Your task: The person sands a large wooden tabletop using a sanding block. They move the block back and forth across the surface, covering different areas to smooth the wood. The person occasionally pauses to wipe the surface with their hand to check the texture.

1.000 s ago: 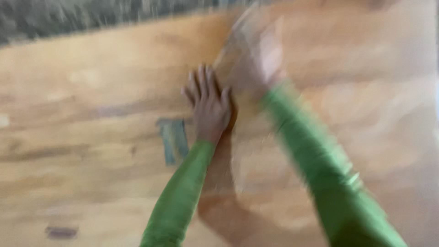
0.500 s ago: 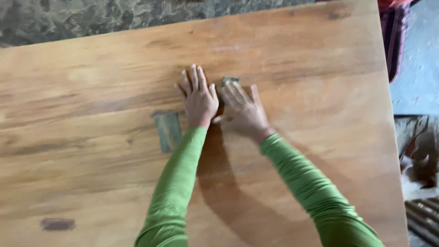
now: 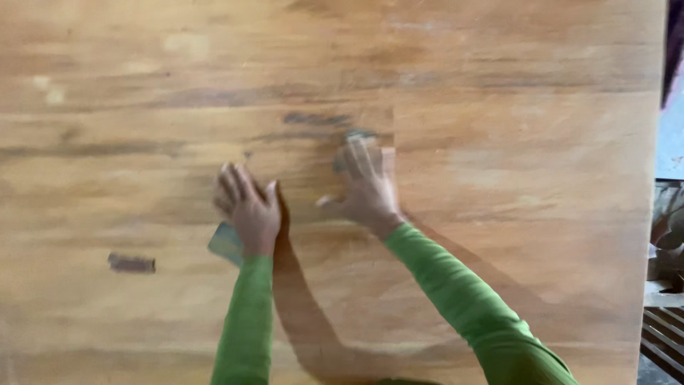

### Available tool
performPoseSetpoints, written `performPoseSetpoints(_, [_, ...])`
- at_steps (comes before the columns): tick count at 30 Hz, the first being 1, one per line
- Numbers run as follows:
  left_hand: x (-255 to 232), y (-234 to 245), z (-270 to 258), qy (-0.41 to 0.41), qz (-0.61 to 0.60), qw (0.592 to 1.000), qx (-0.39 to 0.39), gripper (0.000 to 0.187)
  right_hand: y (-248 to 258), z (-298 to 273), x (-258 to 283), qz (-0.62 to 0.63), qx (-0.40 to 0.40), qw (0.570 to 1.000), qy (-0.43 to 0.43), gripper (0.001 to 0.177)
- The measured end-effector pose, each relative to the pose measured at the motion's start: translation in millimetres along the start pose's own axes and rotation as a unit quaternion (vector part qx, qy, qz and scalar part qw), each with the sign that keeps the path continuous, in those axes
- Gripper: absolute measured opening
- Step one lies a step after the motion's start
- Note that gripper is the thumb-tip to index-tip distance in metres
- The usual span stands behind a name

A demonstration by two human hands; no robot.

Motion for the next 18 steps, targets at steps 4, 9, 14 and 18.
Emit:
performPoseSetpoints(4, [17, -3, 37, -0.006, -0.017, 1.0, 0.017, 0.081, 53, -26, -51, -0.063, -0.155, 0.986, -0.025, 0.102])
performPoseSetpoints(9, [46, 16, 76, -0.033, 0.031, 0.999, -0.011, 0.085, 106, -90, -220, -0.038, -0.168, 0.938, -0.3, 0.094])
performPoseSetpoints(14, [41, 16, 68, -0.021, 0.033, 0.999, 0.008, 0.085, 30, 0, -56, -0.079, -0.162, 0.97, -0.16, 0.12])
performPoseSetpoints(18, [45, 17, 69, -0.034, 0.02, 0.999, 0.008, 0.085, 5, 66, 86, -0.046, -0.029, 0.998, 0.009, 0.1])
Point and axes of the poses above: each hand's wrist, its own z-axis towards the middle knuckle, its own y-axis out of the back of the hand, x = y × z, the point moved 7 cm from there along z, towards the middle knuckle, and after that the axes turned 2 degrees about y, right-handed, at the moved point
